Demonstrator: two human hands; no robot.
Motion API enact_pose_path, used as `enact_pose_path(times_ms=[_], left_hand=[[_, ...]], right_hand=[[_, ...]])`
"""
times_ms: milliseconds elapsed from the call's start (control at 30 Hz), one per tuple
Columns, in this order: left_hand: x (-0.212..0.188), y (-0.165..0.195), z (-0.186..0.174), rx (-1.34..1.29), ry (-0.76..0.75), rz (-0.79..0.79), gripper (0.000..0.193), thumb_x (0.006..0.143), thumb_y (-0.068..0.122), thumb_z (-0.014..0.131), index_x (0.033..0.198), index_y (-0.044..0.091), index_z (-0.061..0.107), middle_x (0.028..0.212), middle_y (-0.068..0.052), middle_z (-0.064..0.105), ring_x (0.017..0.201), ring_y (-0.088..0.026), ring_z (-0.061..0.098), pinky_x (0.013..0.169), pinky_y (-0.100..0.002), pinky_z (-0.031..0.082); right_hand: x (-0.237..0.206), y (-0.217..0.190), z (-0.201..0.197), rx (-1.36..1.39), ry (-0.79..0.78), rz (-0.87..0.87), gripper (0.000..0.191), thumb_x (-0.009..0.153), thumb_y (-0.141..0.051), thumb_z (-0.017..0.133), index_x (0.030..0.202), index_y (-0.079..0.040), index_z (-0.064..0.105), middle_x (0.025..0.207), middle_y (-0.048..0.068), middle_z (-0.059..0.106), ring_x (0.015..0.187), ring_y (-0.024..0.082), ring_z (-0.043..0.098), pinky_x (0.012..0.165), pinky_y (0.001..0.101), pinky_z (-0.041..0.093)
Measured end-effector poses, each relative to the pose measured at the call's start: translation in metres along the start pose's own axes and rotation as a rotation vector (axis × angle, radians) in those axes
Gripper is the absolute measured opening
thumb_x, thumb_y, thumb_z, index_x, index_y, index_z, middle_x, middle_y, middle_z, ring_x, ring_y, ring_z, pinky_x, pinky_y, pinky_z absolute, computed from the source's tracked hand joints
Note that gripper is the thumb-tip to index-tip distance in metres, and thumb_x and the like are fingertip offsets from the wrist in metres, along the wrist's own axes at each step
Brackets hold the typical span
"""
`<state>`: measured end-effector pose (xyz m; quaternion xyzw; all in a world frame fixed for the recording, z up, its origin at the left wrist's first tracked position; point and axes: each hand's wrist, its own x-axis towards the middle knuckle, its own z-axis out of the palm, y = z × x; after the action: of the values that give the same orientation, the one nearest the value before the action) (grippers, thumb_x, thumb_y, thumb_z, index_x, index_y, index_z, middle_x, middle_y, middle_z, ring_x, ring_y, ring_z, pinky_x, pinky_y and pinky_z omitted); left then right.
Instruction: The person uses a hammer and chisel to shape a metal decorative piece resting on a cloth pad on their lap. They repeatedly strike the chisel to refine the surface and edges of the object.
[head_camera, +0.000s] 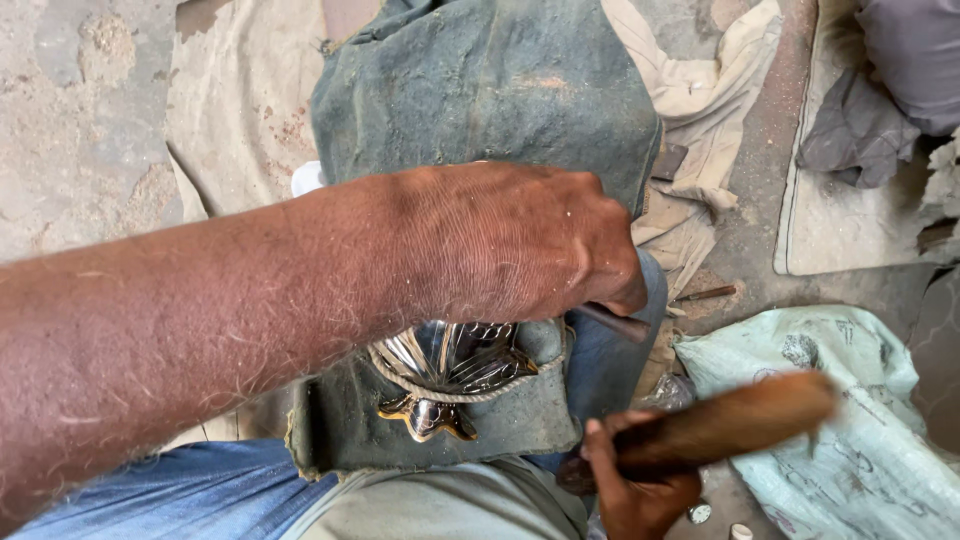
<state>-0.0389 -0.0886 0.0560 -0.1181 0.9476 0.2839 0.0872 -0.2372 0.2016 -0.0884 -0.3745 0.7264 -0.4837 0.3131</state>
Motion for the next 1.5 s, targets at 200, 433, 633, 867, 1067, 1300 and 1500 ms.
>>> enact_pose_path(times_ms=[200,433,633,867,1067,1300,1500], left_hand=[[-0.015,-0.012,0.016,-0.273,0.238,0.079,0.029,0.1,0.008,0.055,0.124,0.012,0.07,0.097,-0.01,0.076,0.083,-0.019,0.078,0.062,-0.027,0.061],[-0.022,-0.006,0.014,-0.277,0.307,-0.094,0.038,0.101,0.005,0.051,0.129,0.022,0.069,0.096,-0.008,0.078,0.087,-0.02,0.078,0.072,-0.034,0.064],[-0.026,-0.005,0.013,-0.257,0.29,-0.149,0.041,0.09,0.012,0.06,0.128,0.023,0.069,0.098,-0.01,0.076,0.09,-0.024,0.077,0.073,-0.037,0.064],[-0.036,0.0,0.02,-0.312,0.395,-0.274,0.045,0.102,-0.003,0.055,0.14,0.018,0.061,0.096,-0.014,0.076,0.092,-0.024,0.077,0.077,-0.035,0.066],[-0.04,0.001,0.035,-0.27,0.605,-0.268,0.048,0.086,0.015,0.077,0.133,0.01,0.066,0.086,-0.017,0.077,0.08,-0.032,0.077,0.069,-0.042,0.064],[-0.05,0.011,0.042,-0.375,0.777,-0.274,0.04,0.094,0.011,0.072,0.132,0.008,0.061,0.1,-0.017,0.075,0.086,-0.032,0.076,0.072,-0.04,0.064],[-0.059,0.021,0.057,-0.394,0.934,-0.364,0.028,0.093,0.009,0.076,0.115,0.004,0.059,0.094,-0.017,0.071,0.083,-0.036,0.073,0.069,-0.048,0.056]], right_hand=[[0.034,-0.054,-0.003,-0.234,-0.142,-0.032,0.031,0.074,0.006,0.08,0.1,0.0,0.064,0.084,0.007,0.072,0.072,0.013,0.069,0.068,0.0276,0.059],[0.061,-0.076,-0.003,-0.238,-0.212,-0.032,0.029,0.077,0.007,0.081,0.099,-0.001,0.065,0.084,0.007,0.068,0.073,0.013,0.064,0.068,0.0276,0.054],[0.073,-0.084,-0.005,-0.232,-0.283,-0.022,0.029,0.076,0.001,0.084,0.098,-0.004,0.066,0.078,0.005,0.07,0.067,0.011,0.064,0.064,0.0288,0.055],[0.095,-0.101,-0.017,0.056,-0.26,-0.066,0.036,0.095,-0.001,0.077,0.121,0.001,0.052,0.087,0.006,0.069,0.08,0.012,0.07,0.08,0.0306,0.06],[0.131,-0.132,-0.018,-0.157,-0.28,-0.155,0.063,0.085,0.003,0.076,0.142,0.0,0.049,0.095,0.007,0.064,0.086,0.011,0.064,0.078,0.0257,0.056],[0.172,-0.187,-0.015,-0.61,-0.559,-0.339,0.047,0.081,-0.001,0.078,0.125,0.006,0.062,0.111,0.019,0.068,0.09,0.021,0.071,0.075,0.0346,0.062],[0.207,-0.205,-0.012,-0.871,-0.8,-0.7,0.06,0.071,0.002,0.077,0.13,0.005,0.066,0.109,0.024,0.073,0.083,0.025,0.074,0.075,0.0374,0.061]])
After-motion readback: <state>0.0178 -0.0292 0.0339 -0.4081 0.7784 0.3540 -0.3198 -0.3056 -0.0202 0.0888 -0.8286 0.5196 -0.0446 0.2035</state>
